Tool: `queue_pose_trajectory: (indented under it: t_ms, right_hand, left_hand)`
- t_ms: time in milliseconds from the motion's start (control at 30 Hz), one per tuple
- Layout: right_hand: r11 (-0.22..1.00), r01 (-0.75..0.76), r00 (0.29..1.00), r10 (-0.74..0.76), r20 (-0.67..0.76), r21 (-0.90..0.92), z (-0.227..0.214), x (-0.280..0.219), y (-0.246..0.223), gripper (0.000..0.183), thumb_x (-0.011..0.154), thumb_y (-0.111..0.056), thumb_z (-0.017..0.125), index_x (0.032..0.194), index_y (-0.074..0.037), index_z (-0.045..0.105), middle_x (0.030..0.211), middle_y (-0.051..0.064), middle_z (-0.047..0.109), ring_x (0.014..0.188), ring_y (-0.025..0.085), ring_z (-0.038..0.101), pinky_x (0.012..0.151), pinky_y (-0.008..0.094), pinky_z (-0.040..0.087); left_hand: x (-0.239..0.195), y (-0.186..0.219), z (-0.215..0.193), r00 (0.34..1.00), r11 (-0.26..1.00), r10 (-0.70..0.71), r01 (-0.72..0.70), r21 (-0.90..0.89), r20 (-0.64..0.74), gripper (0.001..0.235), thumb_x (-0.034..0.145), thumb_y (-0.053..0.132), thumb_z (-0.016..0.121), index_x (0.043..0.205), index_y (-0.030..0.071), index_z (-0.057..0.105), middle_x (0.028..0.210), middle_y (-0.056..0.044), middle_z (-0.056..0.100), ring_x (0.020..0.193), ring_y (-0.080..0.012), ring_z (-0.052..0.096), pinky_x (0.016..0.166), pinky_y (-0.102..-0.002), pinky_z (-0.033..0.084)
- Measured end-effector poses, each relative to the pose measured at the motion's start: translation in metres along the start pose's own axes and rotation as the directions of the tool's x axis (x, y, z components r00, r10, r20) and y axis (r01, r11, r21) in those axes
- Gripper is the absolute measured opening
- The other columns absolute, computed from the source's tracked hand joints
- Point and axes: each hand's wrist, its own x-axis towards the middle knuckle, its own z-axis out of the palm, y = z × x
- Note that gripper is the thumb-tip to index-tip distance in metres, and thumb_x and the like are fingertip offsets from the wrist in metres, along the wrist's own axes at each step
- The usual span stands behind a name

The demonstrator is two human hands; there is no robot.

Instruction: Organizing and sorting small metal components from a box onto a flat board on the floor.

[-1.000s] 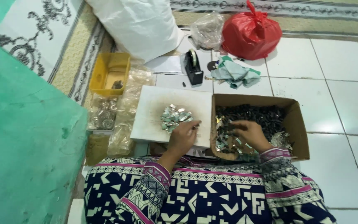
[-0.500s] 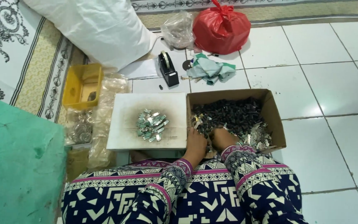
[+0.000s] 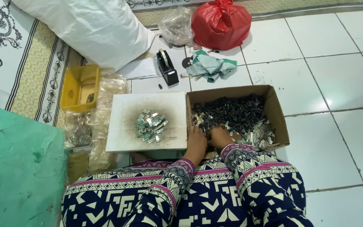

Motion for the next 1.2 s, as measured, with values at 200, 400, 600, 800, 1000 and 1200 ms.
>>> queue_pose_trajectory:
  t_ms: [200, 400, 600, 800, 1000, 1200]
  right_hand:
    - [0.974, -0.049, 0.992, 0.073, -0.103, 0.222, 0.006, 0.013, 0.016, 0.032, 0.079, -0.015, 0.074, 0.107, 0.0, 0.079, 0.101, 0.024, 0.078, 0.104, 0.044, 0.073, 0.086, 0.051, 0.06]
    - [0.957, -0.118, 0.963, 0.175, -0.204, 0.266, -0.005, -0.002, 0.016, 0.028, 0.089, -0.019, 0.068, 0.113, -0.011, 0.078, 0.109, 0.015, 0.078, 0.112, 0.037, 0.071, 0.096, 0.05, 0.059]
    - [0.996, 0.074, 0.986, -0.081, -0.149, -0.051, 0.042, 0.029, 0.017, 0.024, 0.088, -0.018, 0.065, 0.106, -0.009, 0.078, 0.1, 0.016, 0.078, 0.102, 0.036, 0.075, 0.086, 0.046, 0.062]
    - [0.989, 0.148, 0.988, -0.147, -0.05, 0.029, 0.015, -0.003, -0.008, 0.025, 0.09, -0.017, 0.06, 0.107, -0.008, 0.076, 0.107, 0.02, 0.075, 0.11, 0.039, 0.07, 0.094, 0.049, 0.058]
    - [0.975, 0.207, 0.978, -0.207, 0.01, -0.077, 0.026, 0.006, -0.001, 0.023, 0.082, -0.018, 0.064, 0.09, -0.001, 0.078, 0.088, 0.022, 0.076, 0.093, 0.041, 0.075, 0.082, 0.049, 0.06]
    - [0.977, 0.211, 0.977, -0.211, -0.013, -0.029, 0.036, 0.016, 0.012, 0.025, 0.078, -0.023, 0.067, 0.081, 0.0, 0.077, 0.078, 0.021, 0.075, 0.085, 0.042, 0.075, 0.074, 0.051, 0.06]
  left_hand:
    - [-0.004, 0.0, 0.004, 0.992, 0.996, 0.007, -0.017, -0.084, -0.128, 0.018, 0.094, 0.015, 0.06, 0.099, 0.011, 0.077, 0.107, -0.007, 0.068, 0.112, -0.0267, 0.05, 0.103, -0.046, 0.026]
    - [0.009, 0.005, 0.034, 0.93, 0.985, -0.004, -0.061, -0.164, -0.368, 0.013, 0.083, -0.002, 0.073, 0.073, 0.006, 0.074, 0.07, -0.01, 0.063, 0.089, -0.0289, 0.057, 0.098, -0.046, 0.028]
    - [0.021, 0.01, 0.049, 0.968, 0.973, -0.012, -0.046, -0.226, -0.25, 0.015, 0.08, -0.003, 0.07, 0.073, 0.007, 0.077, 0.071, -0.009, 0.072, 0.092, -0.0296, 0.065, 0.11, -0.051, 0.022]
    - [0.021, 0.009, 0.052, 0.971, 0.963, -0.026, -0.038, -0.265, -0.236, 0.014, 0.083, 0.0, 0.067, 0.077, 0.007, 0.078, 0.077, -0.01, 0.076, 0.089, -0.0291, 0.07, 0.115, -0.055, 0.019]
    - [0.028, 0.012, 0.065, 0.989, 0.974, -0.001, -0.032, -0.224, -0.147, 0.017, 0.088, 0.007, 0.062, 0.088, 0.008, 0.079, 0.09, -0.009, 0.078, 0.102, -0.0298, 0.069, 0.12, -0.055, 0.01]
    - [0.026, 0.012, 0.061, 0.993, 0.974, 0.01, -0.036, -0.224, -0.117, 0.017, 0.089, 0.006, 0.062, 0.089, 0.006, 0.08, 0.089, -0.01, 0.079, 0.101, -0.0302, 0.07, 0.12, -0.053, 0.012]
